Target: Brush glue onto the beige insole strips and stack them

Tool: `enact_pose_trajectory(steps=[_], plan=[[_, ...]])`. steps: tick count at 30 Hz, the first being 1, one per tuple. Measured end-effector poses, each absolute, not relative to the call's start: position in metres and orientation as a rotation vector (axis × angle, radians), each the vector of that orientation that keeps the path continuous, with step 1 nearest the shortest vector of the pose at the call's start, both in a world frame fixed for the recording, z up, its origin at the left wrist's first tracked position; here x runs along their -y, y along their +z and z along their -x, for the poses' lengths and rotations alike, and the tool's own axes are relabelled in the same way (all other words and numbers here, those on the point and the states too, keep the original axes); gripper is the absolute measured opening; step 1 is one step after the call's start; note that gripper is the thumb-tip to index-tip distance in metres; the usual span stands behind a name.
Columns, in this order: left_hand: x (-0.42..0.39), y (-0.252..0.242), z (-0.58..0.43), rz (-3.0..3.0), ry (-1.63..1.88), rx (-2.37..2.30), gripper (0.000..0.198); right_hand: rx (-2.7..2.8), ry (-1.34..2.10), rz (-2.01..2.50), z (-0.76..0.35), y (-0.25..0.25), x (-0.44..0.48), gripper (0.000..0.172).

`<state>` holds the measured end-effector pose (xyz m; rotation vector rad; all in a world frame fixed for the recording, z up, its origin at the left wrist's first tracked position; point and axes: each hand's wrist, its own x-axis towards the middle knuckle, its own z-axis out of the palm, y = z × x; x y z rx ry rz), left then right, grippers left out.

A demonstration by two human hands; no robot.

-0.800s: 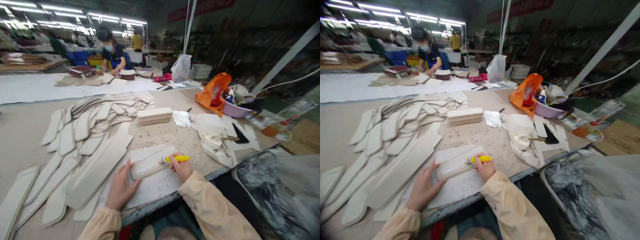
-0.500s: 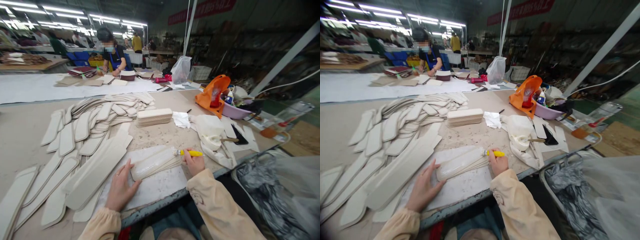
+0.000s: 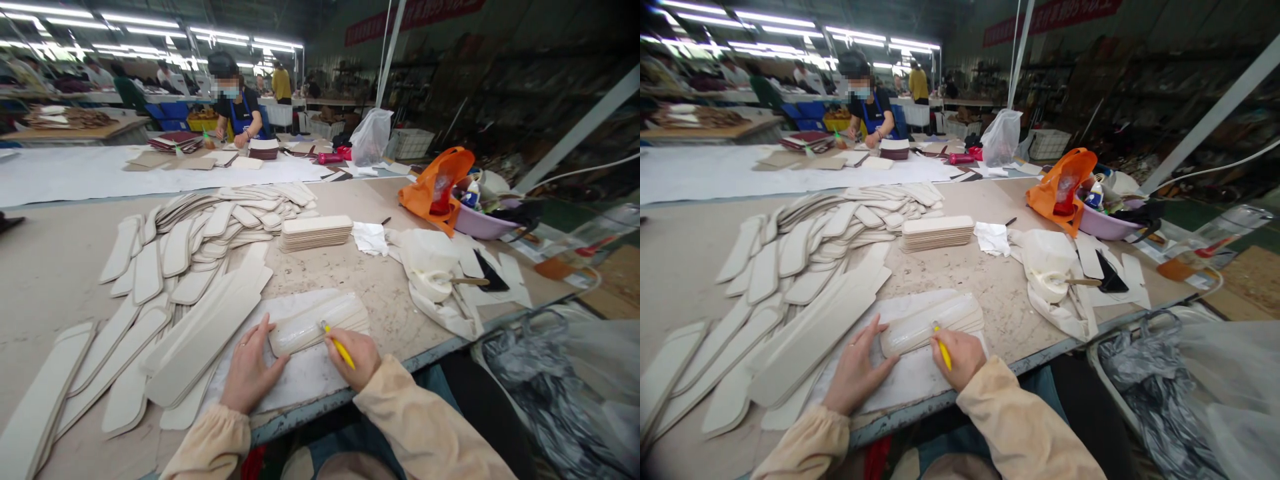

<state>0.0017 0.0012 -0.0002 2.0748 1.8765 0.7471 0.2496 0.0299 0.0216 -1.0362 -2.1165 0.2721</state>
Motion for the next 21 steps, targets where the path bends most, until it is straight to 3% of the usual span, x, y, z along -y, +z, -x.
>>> enact_pose_trajectory(steps=[9, 21], plan=[[0.0, 0.0, -0.001, -2.081, 0.733, -1.883, 0.089, 1.938, 0.574, 1.085, -0.226, 0.025, -0.023, 0.017], [0.0, 0.003, -0.002, -2.095, 0.716, -1.882, 0.078, 1.817, 0.209, 1.322, -0.296, 0.005, -0.08, 0.02]])
